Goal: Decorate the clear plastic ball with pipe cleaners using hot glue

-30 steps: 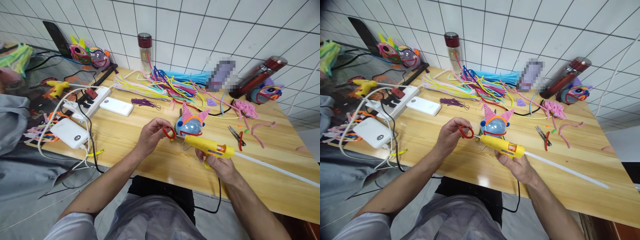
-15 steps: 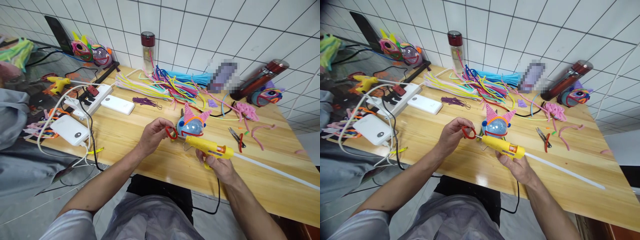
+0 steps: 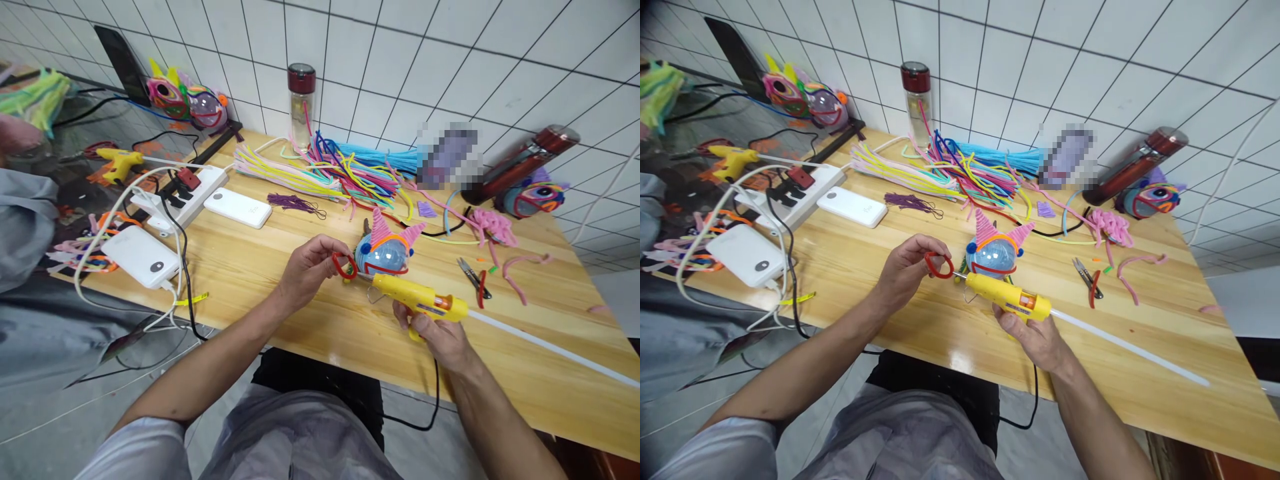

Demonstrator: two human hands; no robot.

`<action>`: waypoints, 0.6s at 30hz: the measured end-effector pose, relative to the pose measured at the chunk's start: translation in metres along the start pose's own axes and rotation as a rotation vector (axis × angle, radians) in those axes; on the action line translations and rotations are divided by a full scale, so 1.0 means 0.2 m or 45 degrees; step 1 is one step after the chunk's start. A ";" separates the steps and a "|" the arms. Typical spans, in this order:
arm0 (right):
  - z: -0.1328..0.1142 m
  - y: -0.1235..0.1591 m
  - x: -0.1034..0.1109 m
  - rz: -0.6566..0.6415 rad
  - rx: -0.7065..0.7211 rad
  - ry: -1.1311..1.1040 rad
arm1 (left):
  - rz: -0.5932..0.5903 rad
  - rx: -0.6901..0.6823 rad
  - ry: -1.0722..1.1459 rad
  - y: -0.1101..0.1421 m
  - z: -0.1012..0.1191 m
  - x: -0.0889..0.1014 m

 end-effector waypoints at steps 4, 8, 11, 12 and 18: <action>-0.01 0.00 0.00 -0.005 0.015 0.017 | 0.000 -0.007 0.004 0.00 -0.01 0.00; -0.02 0.00 0.00 -0.002 0.014 0.034 | -0.015 -0.026 0.008 0.00 -0.02 0.01; -0.02 0.00 0.00 0.000 0.011 0.026 | -0.011 -0.026 0.003 0.01 -0.02 0.01; -0.01 0.00 0.00 0.001 0.008 0.025 | -0.009 -0.021 -0.001 0.01 -0.02 0.01; -0.01 0.00 0.00 -0.011 0.016 0.048 | -0.012 -0.031 0.010 0.01 -0.02 0.01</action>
Point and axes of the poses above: each hand's wrist, its own y-axis away from the middle knuckle, its own x-axis out of the back of the hand, z = x × y, the point moved 5 cm from there along -y, towards the middle knuckle, and after that the axes turned 4 degrees about -x, right-handed, at the moved point
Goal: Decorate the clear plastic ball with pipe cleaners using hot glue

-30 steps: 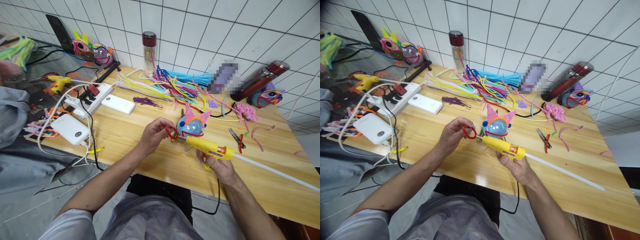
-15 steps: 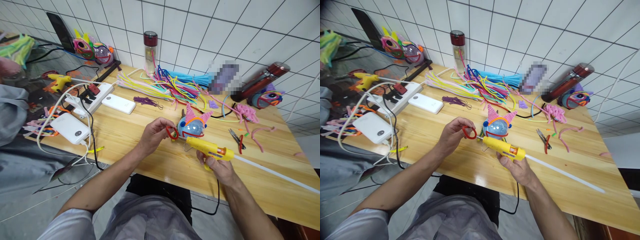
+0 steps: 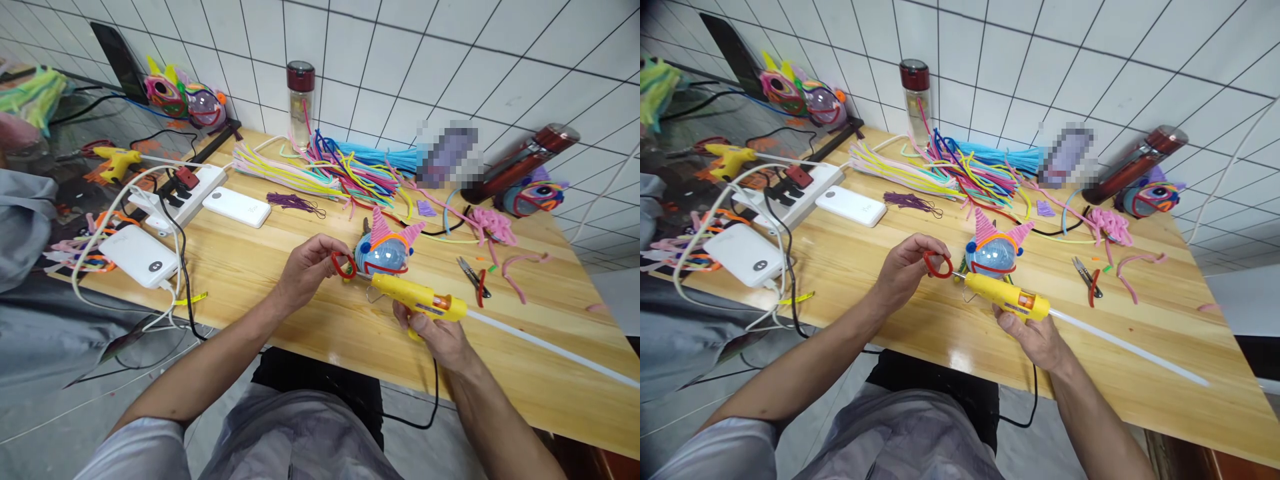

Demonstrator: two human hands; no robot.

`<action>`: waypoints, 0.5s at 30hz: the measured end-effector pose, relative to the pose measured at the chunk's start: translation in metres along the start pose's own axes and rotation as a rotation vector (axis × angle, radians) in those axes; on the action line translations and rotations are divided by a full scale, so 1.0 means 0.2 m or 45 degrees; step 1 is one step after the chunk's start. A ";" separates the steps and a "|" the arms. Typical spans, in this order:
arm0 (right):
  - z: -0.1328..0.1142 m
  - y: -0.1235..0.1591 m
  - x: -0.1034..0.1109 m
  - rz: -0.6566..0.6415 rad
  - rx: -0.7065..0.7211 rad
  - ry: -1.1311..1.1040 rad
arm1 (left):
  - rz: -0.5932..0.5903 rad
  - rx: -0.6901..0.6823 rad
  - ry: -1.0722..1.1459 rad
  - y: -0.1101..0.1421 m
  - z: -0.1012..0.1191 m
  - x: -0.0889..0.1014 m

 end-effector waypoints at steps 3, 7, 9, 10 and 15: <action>0.00 0.00 0.00 -0.001 0.009 0.009 | -0.001 -0.006 0.014 0.00 0.00 0.00; 0.00 -0.01 -0.01 0.000 0.034 -0.006 | -0.003 -0.012 0.030 -0.01 0.01 0.00; 0.00 0.00 -0.01 -0.010 0.033 -0.012 | 0.004 -0.013 0.028 -0.01 0.01 0.00; 0.00 0.00 -0.01 -0.012 0.028 -0.016 | 0.007 -0.013 0.025 -0.01 0.01 0.00; 0.00 0.01 -0.01 -0.018 0.015 -0.028 | 0.005 -0.014 0.022 -0.01 0.01 0.00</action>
Point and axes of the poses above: each hand's wrist, its own y-axis away from the middle knuckle, its own x-axis out of the back of the hand, z = x × y, the point moved 5 cm from there along -y, towards the middle knuckle, and after that the axes turned 4 degrees about -x, right-handed, at the moved point
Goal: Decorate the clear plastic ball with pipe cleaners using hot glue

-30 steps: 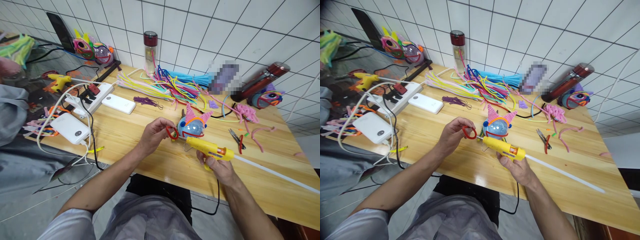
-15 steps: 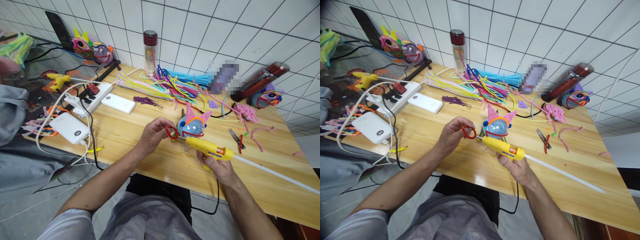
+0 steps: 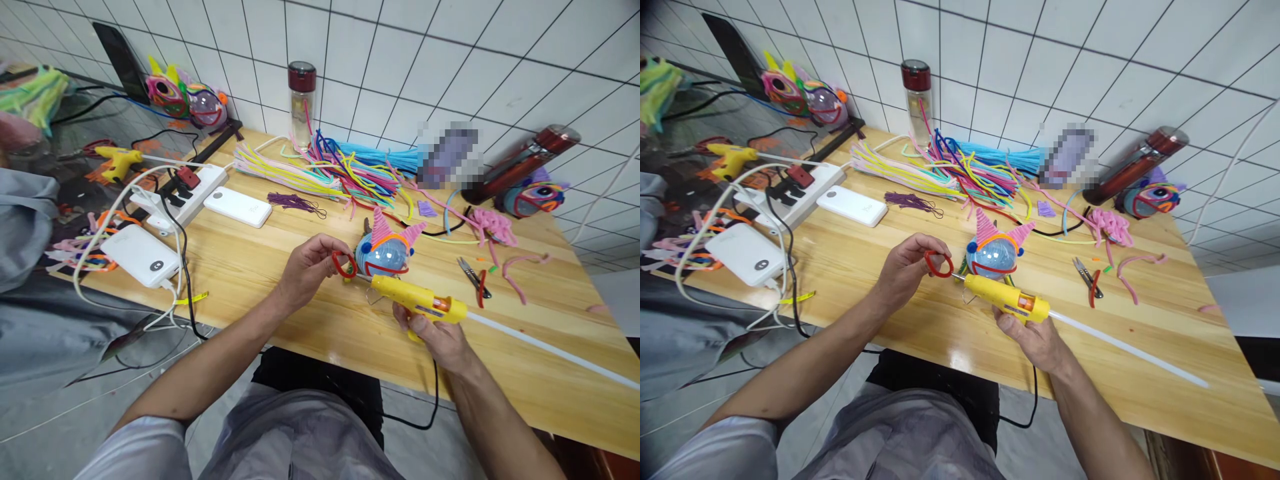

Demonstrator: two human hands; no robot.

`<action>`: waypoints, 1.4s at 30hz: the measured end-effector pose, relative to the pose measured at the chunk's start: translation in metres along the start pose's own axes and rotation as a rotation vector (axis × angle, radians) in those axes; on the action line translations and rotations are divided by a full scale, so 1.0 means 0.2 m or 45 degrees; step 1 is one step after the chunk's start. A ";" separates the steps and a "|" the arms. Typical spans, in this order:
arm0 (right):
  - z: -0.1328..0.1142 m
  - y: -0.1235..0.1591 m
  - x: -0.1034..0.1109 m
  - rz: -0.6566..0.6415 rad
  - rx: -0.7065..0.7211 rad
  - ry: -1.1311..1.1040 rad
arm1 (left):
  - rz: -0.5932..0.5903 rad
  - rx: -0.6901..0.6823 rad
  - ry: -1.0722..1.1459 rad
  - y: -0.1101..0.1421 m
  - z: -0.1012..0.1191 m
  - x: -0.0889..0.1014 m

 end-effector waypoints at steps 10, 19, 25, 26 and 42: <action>-0.01 -0.01 0.00 0.006 0.018 0.038 | -0.004 0.020 -0.010 0.01 -0.02 0.01; -0.01 0.00 -0.01 -0.025 0.040 -0.008 | 0.002 0.022 -0.028 0.01 -0.02 0.01; -0.01 0.00 -0.02 -0.033 0.018 -0.034 | -0.015 0.016 -0.036 0.00 -0.03 0.01; -0.01 0.00 -0.02 -0.033 0.018 -0.049 | -0.016 0.019 -0.037 0.00 -0.02 0.01; -0.07 0.11 0.37 0.513 -0.105 0.816 | 0.068 0.117 0.023 0.00 -0.05 0.02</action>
Point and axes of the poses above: each hand's wrist, its own y-axis away from the middle knuckle, its own x-axis out of the back of the hand, z = x × y, the point moved 5 cm from there along -y, towards the middle knuckle, and after that the axes turned 4 degrees about -x, right-handed, at the moved point
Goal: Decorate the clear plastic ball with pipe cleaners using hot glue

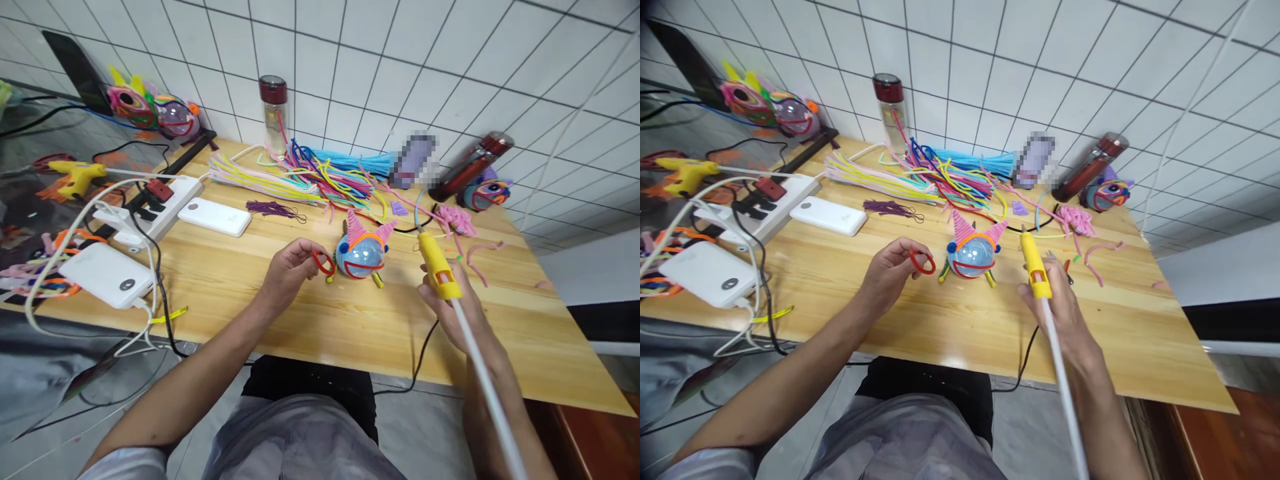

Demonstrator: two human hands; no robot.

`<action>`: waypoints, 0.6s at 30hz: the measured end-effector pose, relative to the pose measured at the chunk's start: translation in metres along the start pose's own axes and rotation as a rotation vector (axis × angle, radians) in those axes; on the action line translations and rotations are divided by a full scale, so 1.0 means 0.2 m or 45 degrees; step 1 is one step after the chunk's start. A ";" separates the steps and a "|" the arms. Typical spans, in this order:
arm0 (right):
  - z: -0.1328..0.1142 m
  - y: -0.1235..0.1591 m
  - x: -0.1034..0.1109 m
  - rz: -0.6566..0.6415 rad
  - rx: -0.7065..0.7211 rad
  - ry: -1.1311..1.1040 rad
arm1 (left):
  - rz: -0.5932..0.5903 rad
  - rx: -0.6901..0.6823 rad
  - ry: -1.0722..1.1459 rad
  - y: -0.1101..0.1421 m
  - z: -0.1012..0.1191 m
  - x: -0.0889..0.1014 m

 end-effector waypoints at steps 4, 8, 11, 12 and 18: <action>0.23 -0.02 0.02 0.050 0.027 0.436 | 0.020 0.036 0.062 0.01 0.02 -0.02; 0.46 -0.03 -0.06 0.015 -0.107 0.630 | 0.063 0.094 0.084 0.03 0.04 -0.03; 0.53 -0.04 -0.08 -0.028 -0.115 0.656 | 0.079 0.138 0.111 0.03 0.04 -0.04; 0.54 -0.04 -0.08 -0.040 -0.120 0.671 | 0.083 0.157 0.118 0.03 0.04 -0.04; 0.22 -0.02 -0.01 0.268 0.101 0.664 | 0.065 0.302 0.198 0.07 0.02 -0.08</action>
Point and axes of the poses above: each hand's wrist, its own y-axis away from the middle knuckle, its own x-axis out of the back of the hand, z = x × y, the point moved 5 cm from there along -y, towards the middle knuckle, and after that the axes turned 4 degrees about -x, right-handed, at the moved point
